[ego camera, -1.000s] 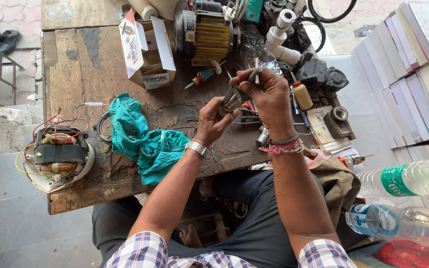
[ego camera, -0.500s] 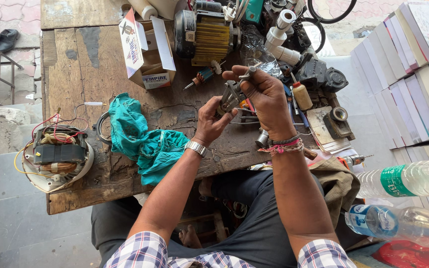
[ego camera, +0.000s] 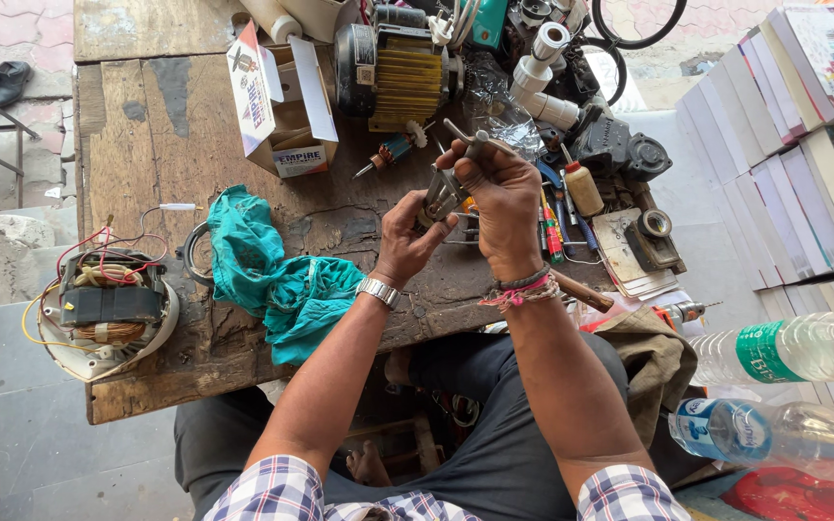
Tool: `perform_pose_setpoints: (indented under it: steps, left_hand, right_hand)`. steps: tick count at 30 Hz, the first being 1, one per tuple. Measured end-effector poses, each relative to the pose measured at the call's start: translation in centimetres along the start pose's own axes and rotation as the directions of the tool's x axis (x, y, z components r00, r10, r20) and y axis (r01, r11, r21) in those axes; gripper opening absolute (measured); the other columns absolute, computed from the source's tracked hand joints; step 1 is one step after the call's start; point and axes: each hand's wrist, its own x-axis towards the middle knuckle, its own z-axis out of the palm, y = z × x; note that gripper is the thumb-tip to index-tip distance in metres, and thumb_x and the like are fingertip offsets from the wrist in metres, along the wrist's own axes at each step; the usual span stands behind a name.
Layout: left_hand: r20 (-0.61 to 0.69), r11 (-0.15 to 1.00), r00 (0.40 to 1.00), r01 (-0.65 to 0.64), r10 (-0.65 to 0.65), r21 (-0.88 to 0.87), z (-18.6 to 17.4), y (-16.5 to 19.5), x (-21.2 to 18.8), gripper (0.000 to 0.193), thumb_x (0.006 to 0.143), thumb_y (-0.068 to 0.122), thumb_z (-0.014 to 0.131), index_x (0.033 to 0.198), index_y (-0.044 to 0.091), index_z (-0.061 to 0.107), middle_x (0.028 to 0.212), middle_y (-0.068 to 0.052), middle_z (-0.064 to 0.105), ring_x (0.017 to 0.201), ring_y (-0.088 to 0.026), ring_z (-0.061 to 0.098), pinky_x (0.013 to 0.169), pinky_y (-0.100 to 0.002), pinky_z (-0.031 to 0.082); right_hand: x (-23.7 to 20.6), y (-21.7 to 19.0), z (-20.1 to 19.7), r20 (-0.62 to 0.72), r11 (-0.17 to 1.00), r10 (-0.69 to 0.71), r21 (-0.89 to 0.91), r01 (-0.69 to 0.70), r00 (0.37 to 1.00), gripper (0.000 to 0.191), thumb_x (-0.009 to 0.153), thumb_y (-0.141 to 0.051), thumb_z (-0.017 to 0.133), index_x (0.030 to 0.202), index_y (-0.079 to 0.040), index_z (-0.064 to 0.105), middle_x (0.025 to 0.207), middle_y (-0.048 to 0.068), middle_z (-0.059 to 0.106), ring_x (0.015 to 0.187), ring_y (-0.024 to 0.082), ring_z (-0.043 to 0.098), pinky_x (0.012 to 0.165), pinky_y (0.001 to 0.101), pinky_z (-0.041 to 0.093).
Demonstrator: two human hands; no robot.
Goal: The person secures a small motor rotor in a bench vise, uses a screwdriver to adjust components, wipes the rotor with a cloth, applies liquid from a bottle, and continues to manipulate the rotor with pliers and a screwdriver. The person handles the rotor, vise, screwdriver, cloth, and bottle.
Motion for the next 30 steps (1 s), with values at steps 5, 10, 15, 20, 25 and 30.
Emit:
perform_pose_setpoints:
  steps: [5, 10, 15, 20, 25, 30]
  left_hand:
    - [-0.005, 1.000, 1.000, -0.017, 0.017, -0.001, -0.1, 0.0, 0.0, 0.031, 0.091, 0.026, 0.080, 0.110, 0.006, 0.067, 0.091, -0.002, 0.067, 0.077, -0.009, 0.067, 0.064, -0.027, 0.055]
    - [0.004, 0.999, 1.000, -0.014, 0.013, 0.035, -0.2, -0.1, 0.0, 0.031, 0.091, 0.027, 0.081, 0.109, 0.006, 0.068, 0.088, -0.002, 0.066, 0.075, -0.011, 0.065, 0.063, -0.029, 0.053]
    - [0.018, 1.000, 1.000, -0.010, 0.010, 0.023, -0.3, -0.2, -0.1, 0.031, 0.091, 0.029, 0.080, 0.108, 0.007, 0.067, 0.089, -0.001, 0.066, 0.076, -0.010, 0.065, 0.063, -0.028, 0.054]
    - [0.068, 1.000, 0.998, -0.010, 0.009, 0.012, -0.4, 0.0, 0.0, 0.031, 0.091, 0.028, 0.082, 0.108, 0.007, 0.068, 0.090, -0.002, 0.066, 0.076, -0.011, 0.064, 0.064, -0.029, 0.053]
    - [0.029, 0.999, 0.999, 0.020, -0.021, 0.043, -0.1, 0.4, -0.3, 0.030, 0.090, 0.027, 0.082, 0.108, 0.007, 0.068, 0.091, -0.002, 0.066, 0.076, -0.011, 0.065, 0.064, -0.029, 0.054]
    - [-0.055, 0.997, 0.998, -0.029, 0.032, 0.067, 0.5, 0.8, -0.5, 0.030, 0.090, 0.022, 0.082, 0.110, 0.006, 0.067, 0.094, -0.003, 0.065, 0.080, -0.012, 0.064, 0.068, -0.029, 0.053]
  right_hand:
    - [-0.3, 0.3, 0.5, -0.036, 0.999, -0.027, 0.034, 0.028, 0.999, 0.023, 0.090, -0.004, 0.080, 0.111, 0.001, 0.072, 0.099, 0.012, 0.077, 0.093, 0.019, 0.075, 0.086, 0.0307, 0.062]
    - [-0.1, 0.0, 0.5, -0.031, 1.000, -0.017, 0.010, 0.018, 0.999, 0.023, 0.090, -0.004, 0.080, 0.110, 0.001, 0.071, 0.099, 0.012, 0.077, 0.094, 0.020, 0.076, 0.086, 0.0321, 0.063]
    - [0.9, -2.7, -0.8, 0.262, 0.985, 0.131, 0.076, -0.156, 0.956, 0.032, 0.093, -0.009, 0.076, 0.123, 0.000, 0.070, 0.110, 0.013, 0.076, 0.106, 0.022, 0.074, 0.094, 0.0342, 0.061]
    - [1.0, -4.3, -1.9, 0.403, 0.993, 0.101, -0.099, -0.066, 0.909, 0.033, 0.098, -0.015, 0.066, 0.129, -0.002, 0.067, 0.123, 0.011, 0.074, 0.119, 0.021, 0.071, 0.108, 0.0353, 0.057]
    - [1.1, -2.6, -1.9, 0.330, 0.995, 0.053, -0.098, -0.021, 0.943, 0.013, 0.100, -0.007, 0.069, 0.111, -0.002, 0.072, 0.105, 0.010, 0.076, 0.122, 0.014, 0.065, 0.106, 0.0333, 0.055]
    - [0.6, -1.5, -1.2, 0.238, 0.992, -0.034, -0.106, 0.061, 0.971, 0.010, 0.100, -0.002, 0.072, 0.110, -0.002, 0.073, 0.100, 0.010, 0.076, 0.097, 0.015, 0.070, 0.107, 0.0341, 0.055]
